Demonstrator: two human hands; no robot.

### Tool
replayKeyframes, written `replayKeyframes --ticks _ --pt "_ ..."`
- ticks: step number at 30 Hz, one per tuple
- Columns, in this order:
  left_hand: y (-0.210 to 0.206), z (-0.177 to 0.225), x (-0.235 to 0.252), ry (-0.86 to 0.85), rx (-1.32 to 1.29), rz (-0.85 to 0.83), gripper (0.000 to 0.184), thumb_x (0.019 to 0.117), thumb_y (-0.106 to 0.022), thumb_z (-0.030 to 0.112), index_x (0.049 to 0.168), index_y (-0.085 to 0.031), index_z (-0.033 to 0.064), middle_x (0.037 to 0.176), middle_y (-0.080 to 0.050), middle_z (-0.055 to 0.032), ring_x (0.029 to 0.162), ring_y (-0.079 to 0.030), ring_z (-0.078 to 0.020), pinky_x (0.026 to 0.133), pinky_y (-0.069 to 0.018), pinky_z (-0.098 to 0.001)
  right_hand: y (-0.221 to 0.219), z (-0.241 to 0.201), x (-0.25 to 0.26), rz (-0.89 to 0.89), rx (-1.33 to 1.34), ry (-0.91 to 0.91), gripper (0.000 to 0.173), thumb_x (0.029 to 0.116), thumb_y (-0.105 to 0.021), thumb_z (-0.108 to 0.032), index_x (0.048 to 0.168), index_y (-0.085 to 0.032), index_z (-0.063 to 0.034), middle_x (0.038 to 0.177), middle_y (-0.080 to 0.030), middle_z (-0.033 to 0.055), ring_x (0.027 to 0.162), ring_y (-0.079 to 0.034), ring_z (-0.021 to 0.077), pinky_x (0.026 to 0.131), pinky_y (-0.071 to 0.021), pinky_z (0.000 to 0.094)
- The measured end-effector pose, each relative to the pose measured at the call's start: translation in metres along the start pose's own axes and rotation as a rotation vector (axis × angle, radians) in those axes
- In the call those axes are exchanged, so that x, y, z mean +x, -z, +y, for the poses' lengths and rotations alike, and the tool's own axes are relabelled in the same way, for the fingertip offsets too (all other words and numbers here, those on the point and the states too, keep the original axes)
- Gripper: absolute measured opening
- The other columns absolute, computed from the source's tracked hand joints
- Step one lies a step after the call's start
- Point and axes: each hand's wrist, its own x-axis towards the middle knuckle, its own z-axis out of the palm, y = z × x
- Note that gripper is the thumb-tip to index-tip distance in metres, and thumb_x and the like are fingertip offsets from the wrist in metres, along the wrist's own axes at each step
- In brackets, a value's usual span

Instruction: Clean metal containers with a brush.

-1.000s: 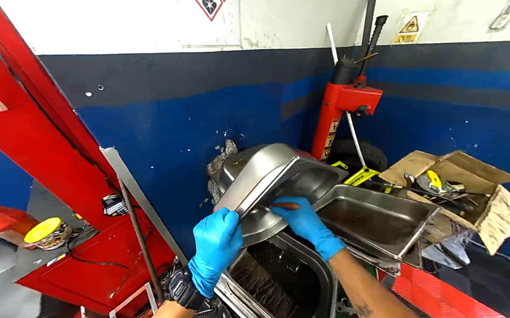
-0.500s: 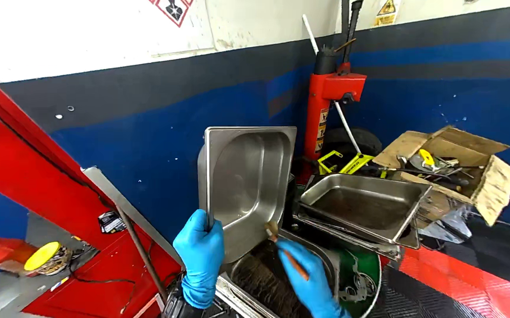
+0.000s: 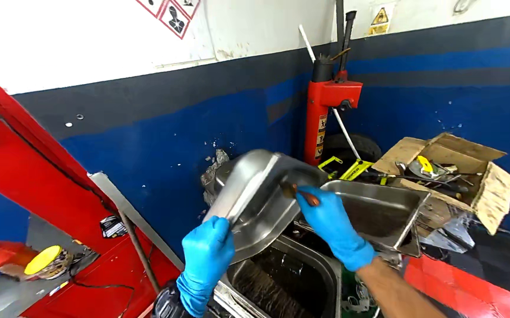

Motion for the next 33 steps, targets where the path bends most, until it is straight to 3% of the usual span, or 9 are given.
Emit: replayKeyframes --ticks 3,7,11,14,17,20,23,27,33 --pt "-0.003 -0.002 -0.011 -0.053 0.057 0.008 0.016 0.0814 -0.057 0.013 0.066 -0.06 0.0102 0.059 -0.055 -0.0034 0.051 -0.059 -0.0199 0.044 -0.0467 -0.0375 -0.023 -0.007 -0.063 -0.166 0.034 -0.157 0.022 0.0954 -0.062 -0.029 0.095 -0.079 -0.0153 0.082 -0.074 0.0026 0.078 -0.073 0.0183 0.071 -0.0606 0.0444" --pt "-0.011 0.007 -0.014 -0.019 0.037 0.06 0.016 0.081 -0.058 0.012 0.066 -0.06 0.0101 0.058 -0.055 -0.0037 0.05 -0.059 -0.0196 0.043 -0.0466 -0.0364 -0.029 -0.026 -0.12 -0.388 0.119 -0.184 0.022 0.0933 -0.063 -0.028 0.101 -0.081 -0.0162 0.091 -0.078 0.0032 0.087 -0.075 0.0186 0.078 -0.0612 0.0445" --pt "-0.01 0.004 -0.016 -0.022 0.005 0.036 0.017 0.0825 -0.058 0.013 0.066 -0.06 0.0108 0.059 -0.055 -0.0024 0.051 -0.058 -0.0181 0.044 -0.0467 -0.0357 0.002 -0.029 -0.067 -0.159 0.258 -0.107 0.02 0.0938 -0.065 -0.029 0.101 -0.08 -0.0188 0.091 -0.077 -0.005 0.084 -0.072 0.005 0.076 -0.0624 0.0303" --pt "-0.008 0.006 -0.016 -0.028 0.013 0.058 0.017 0.0823 -0.057 0.013 0.065 -0.057 0.0106 0.057 -0.052 -0.0025 0.05 -0.056 -0.018 0.043 -0.0447 -0.0353 -0.024 -0.011 -0.036 -0.101 0.291 -0.243 0.016 0.0945 -0.07 -0.027 0.104 -0.079 -0.019 0.09 -0.076 -0.0043 0.083 -0.072 0.0072 0.078 -0.0607 0.0349" --pt "-0.005 0.009 -0.009 0.006 0.029 0.116 0.019 0.0819 -0.057 0.013 0.063 -0.057 0.0106 0.056 -0.052 -0.0023 0.049 -0.056 -0.017 0.043 -0.0439 -0.0345 -0.056 -0.007 -0.073 -0.252 0.317 -0.316 0.02 0.0956 -0.067 -0.031 0.105 -0.079 -0.0181 0.095 -0.077 -0.0033 0.09 -0.072 0.0074 0.087 -0.0604 0.0344" --pt "-0.002 0.002 -0.005 0.082 0.018 0.124 0.018 0.0809 -0.058 0.012 0.063 -0.057 0.01 0.057 -0.053 -0.0013 0.05 -0.055 -0.0149 0.044 -0.0447 -0.0331 -0.036 -0.015 -0.133 -0.261 0.312 -0.291 0.018 0.0921 -0.066 -0.028 0.097 -0.08 -0.0185 0.09 -0.077 -0.0043 0.086 -0.073 0.0056 0.079 -0.0614 0.0329" --pt "-0.002 0.002 -0.002 0.256 -0.023 0.14 0.018 0.0801 -0.059 0.01 0.063 -0.053 0.0115 0.056 -0.048 0.0033 0.049 -0.048 -0.0086 0.044 -0.0393 -0.0289 -0.015 -0.041 -0.159 -0.175 0.452 -0.282 0.016 0.0915 -0.072 -0.019 0.104 -0.08 -0.0128 0.097 -0.079 -0.0013 0.09 -0.074 0.0056 0.083 -0.0632 0.0293" --pt "-0.005 0.013 0.011 0.465 -0.039 0.155 0.016 0.0767 -0.063 0.01 0.066 -0.051 0.0121 0.053 -0.042 0.006 0.047 -0.043 -0.0068 0.046 -0.0347 -0.0306 -0.028 -0.11 -0.177 -0.016 0.538 -0.149 0.021 0.0935 -0.071 -0.012 0.112 -0.078 -0.0043 0.105 -0.077 0.0101 0.097 -0.074 0.0154 0.086 -0.0618 0.0315" --pt "0.006 0.011 0.025 0.591 -0.086 0.103 0.009 0.0717 -0.067 0.006 0.075 -0.059 0.0089 0.059 -0.051 0.0024 0.054 -0.052 -0.0098 0.053 -0.0418 -0.0366 -0.015 -0.08 -0.175 0.184 0.524 -0.233 0.02 0.091 -0.072 -0.008 0.11 -0.079 -0.0048 0.106 -0.078 0.0059 0.099 -0.074 0.0101 0.087 -0.0622 0.0268"
